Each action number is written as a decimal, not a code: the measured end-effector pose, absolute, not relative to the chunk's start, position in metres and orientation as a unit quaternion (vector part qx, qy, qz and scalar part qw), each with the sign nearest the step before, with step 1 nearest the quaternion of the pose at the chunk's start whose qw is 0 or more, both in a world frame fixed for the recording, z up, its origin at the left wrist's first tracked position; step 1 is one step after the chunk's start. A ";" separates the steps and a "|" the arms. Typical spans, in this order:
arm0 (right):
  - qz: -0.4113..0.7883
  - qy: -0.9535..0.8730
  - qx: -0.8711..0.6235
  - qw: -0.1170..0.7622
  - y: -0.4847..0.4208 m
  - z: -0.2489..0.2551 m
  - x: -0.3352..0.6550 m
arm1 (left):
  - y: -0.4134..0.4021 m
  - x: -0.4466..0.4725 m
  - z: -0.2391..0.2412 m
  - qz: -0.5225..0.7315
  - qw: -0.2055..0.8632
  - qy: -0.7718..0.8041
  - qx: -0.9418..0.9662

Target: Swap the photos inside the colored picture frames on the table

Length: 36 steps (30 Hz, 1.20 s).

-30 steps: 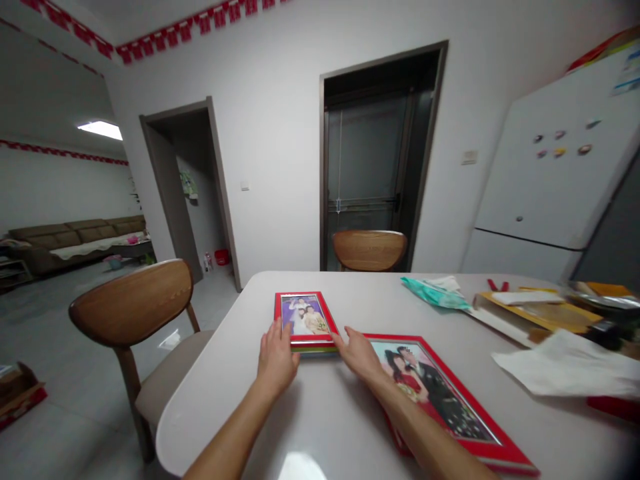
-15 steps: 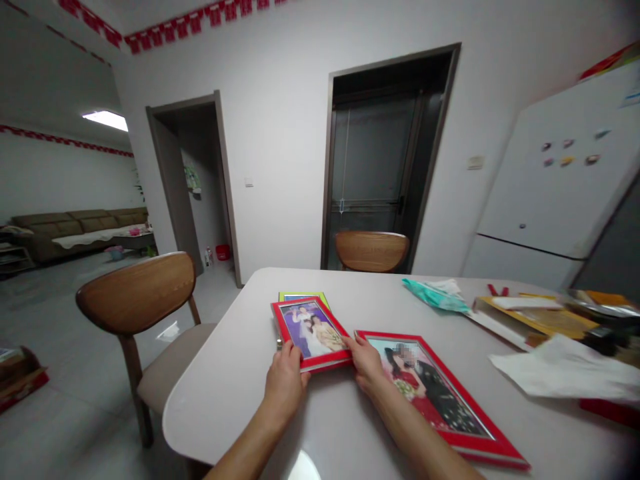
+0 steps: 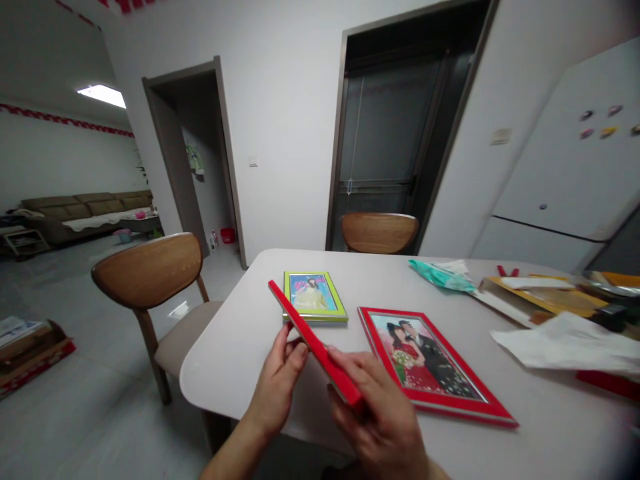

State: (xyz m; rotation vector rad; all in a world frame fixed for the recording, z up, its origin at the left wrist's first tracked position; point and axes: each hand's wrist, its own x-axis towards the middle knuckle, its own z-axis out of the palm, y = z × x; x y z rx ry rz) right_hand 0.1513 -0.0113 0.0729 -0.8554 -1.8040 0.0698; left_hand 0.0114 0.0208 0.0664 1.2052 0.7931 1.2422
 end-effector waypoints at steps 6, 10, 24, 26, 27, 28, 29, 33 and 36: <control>-0.042 -0.867 -0.292 0.401 -0.021 0.028 0.125 | 0.011 -0.020 0.050 0.503 0.644 0.343 0.464; -0.006 -0.876 -0.373 0.305 -0.014 -0.003 0.103 | 0.023 -0.037 0.015 0.505 0.552 0.427 0.508; 0.059 -0.818 -0.507 0.265 0.003 0.027 0.142 | 0.025 -0.036 -0.015 0.305 0.226 0.598 0.706; 0.093 -0.807 -0.540 0.218 0.009 0.025 0.157 | 0.026 -0.035 -0.017 0.303 0.219 0.597 0.710; 0.111 -0.806 -0.545 0.203 0.011 0.022 0.163 | 0.026 -0.035 -0.017 0.306 0.218 0.594 0.711; 0.122 -0.804 -0.547 0.196 0.014 0.019 0.168 | 0.027 -0.035 -0.017 0.309 0.218 0.592 0.712; 0.126 -0.802 -0.549 0.198 0.018 0.015 0.172 | 0.027 -0.035 -0.017 0.312 0.218 0.590 0.712; 0.100 -0.782 -0.575 0.218 0.038 0.010 0.182 | 0.027 -0.034 -0.015 0.304 0.215 0.593 0.714; 0.097 -0.775 -0.590 0.205 0.055 0.008 0.183 | 0.027 -0.034 -0.014 0.298 0.212 0.595 0.716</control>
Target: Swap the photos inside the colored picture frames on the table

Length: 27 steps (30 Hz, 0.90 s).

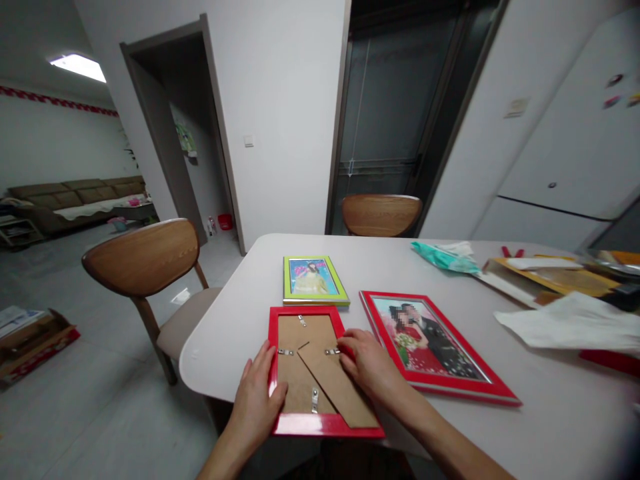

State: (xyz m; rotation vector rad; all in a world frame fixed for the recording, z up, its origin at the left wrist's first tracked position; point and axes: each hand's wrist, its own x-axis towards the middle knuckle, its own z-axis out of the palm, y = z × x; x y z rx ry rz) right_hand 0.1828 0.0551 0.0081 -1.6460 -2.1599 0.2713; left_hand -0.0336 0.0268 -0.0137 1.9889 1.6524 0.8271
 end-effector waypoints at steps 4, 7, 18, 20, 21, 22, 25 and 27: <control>0.092 -0.765 -0.601 0.212 0.067 0.002 0.176 | 0.025 -0.034 -0.012 0.297 0.211 0.590 0.721; 0.079 -0.758 -0.611 0.213 0.068 -0.001 0.173 | 0.025 -0.034 -0.013 0.298 0.207 0.587 0.724; 0.084 -0.827 -0.519 0.198 0.069 0.010 0.120 | 0.027 -0.035 -0.023 0.333 0.205 0.591 0.706; 0.081 -0.829 -0.523 0.181 0.074 0.009 0.103 | 0.027 -0.035 -0.024 0.334 0.205 0.589 0.707; 0.076 -0.825 -0.531 0.177 0.076 0.008 0.097 | 0.027 -0.035 -0.024 0.336 0.204 0.588 0.707; 0.071 -0.821 -0.539 0.177 0.079 0.006 0.092 | 0.027 -0.035 -0.024 0.338 0.204 0.588 0.706; 0.064 -0.816 -0.545 0.184 0.084 0.002 0.090 | 0.025 -0.034 -0.023 0.337 0.206 0.593 0.702; 0.058 -0.816 -0.542 0.191 0.086 0.001 0.096 | 0.024 -0.033 -0.023 0.334 0.205 0.595 0.702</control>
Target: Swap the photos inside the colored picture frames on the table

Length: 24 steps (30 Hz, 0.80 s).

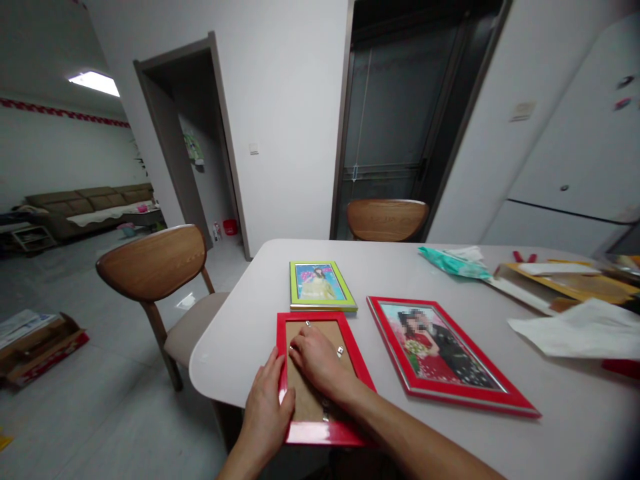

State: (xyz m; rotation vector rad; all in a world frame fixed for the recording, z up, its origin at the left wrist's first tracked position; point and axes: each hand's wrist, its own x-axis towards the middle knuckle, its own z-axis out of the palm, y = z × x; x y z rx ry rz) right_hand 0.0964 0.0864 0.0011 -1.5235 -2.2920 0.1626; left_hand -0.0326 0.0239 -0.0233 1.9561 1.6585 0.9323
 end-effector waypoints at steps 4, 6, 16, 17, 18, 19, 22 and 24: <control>0.036 -0.789 -0.579 0.200 0.097 0.000 0.113 | 0.024 -0.031 -0.025 0.336 0.198 0.589 0.708; 0.026 -0.773 -0.601 0.200 0.104 -0.002 0.119 | 0.024 -0.030 -0.025 0.335 0.197 0.585 0.712; 0.047 -0.779 -0.589 0.209 0.105 0.001 0.124 | 0.027 -0.029 -0.025 0.336 0.195 0.578 0.718; 0.057 -0.786 -0.579 0.210 0.100 0.005 0.127 | 0.027 -0.029 -0.025 0.336 0.196 0.579 0.716; 0.073 -0.795 -0.563 0.213 0.093 0.009 0.131 | 0.026 -0.029 -0.025 0.338 0.197 0.581 0.714; 0.098 -0.807 -0.541 0.215 0.084 0.014 0.136 | 0.026 -0.029 -0.025 0.340 0.200 0.582 0.711; 0.206 -0.839 -0.462 0.201 0.055 0.027 0.154 | 0.025 -0.028 -0.024 0.348 0.206 0.582 0.706; 0.256 -0.846 -0.433 0.174 0.038 0.032 0.163 | 0.025 -0.028 -0.023 0.345 0.205 0.582 0.707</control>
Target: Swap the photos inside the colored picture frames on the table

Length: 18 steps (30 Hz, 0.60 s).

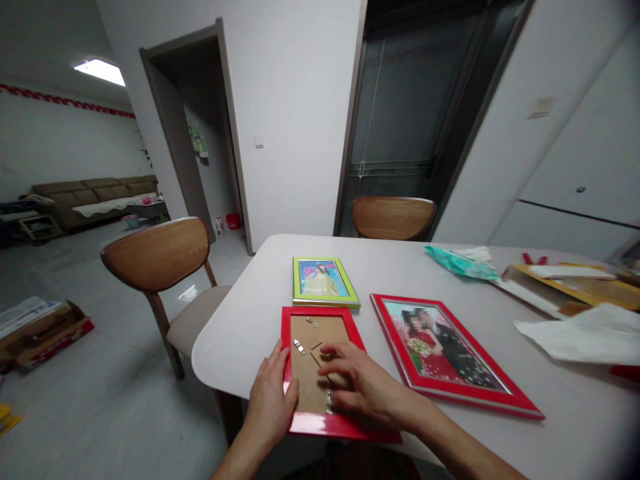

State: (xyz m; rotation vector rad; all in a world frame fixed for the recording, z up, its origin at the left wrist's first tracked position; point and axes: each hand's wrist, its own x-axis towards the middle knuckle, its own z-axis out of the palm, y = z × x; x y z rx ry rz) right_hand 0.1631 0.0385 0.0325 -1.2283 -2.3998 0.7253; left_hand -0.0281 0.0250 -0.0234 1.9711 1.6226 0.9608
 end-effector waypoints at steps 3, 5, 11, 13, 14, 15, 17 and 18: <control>0.257 -0.850 -0.431 0.161 0.026 0.030 0.166 | 0.025 -0.028 -0.024 0.345 0.203 0.587 0.704; 0.234 -0.851 -0.436 0.174 0.026 0.024 0.162 | 0.026 -0.028 -0.025 0.349 0.206 0.587 0.701; 0.191 -0.838 -0.460 0.221 0.031 0.011 0.156 | 0.025 -0.028 -0.023 0.349 0.215 0.582 0.702; 0.169 -0.816 -0.507 0.220 0.031 0.012 0.157 | 0.024 -0.028 -0.023 0.349 0.214 0.581 0.704; 0.156 -0.805 -0.530 0.217 0.032 0.012 0.157 | 0.024 -0.028 -0.024 0.349 0.212 0.580 0.704; 0.146 -0.798 -0.545 0.212 0.032 0.012 0.157 | 0.023 -0.028 -0.024 0.350 0.212 0.580 0.704; 0.141 -0.794 -0.554 0.206 0.034 0.012 0.155 | 0.023 -0.028 -0.025 0.352 0.213 0.582 0.701; 0.144 -0.792 -0.555 0.210 0.034 0.012 0.154 | 0.023 -0.028 -0.025 0.354 0.215 0.584 0.698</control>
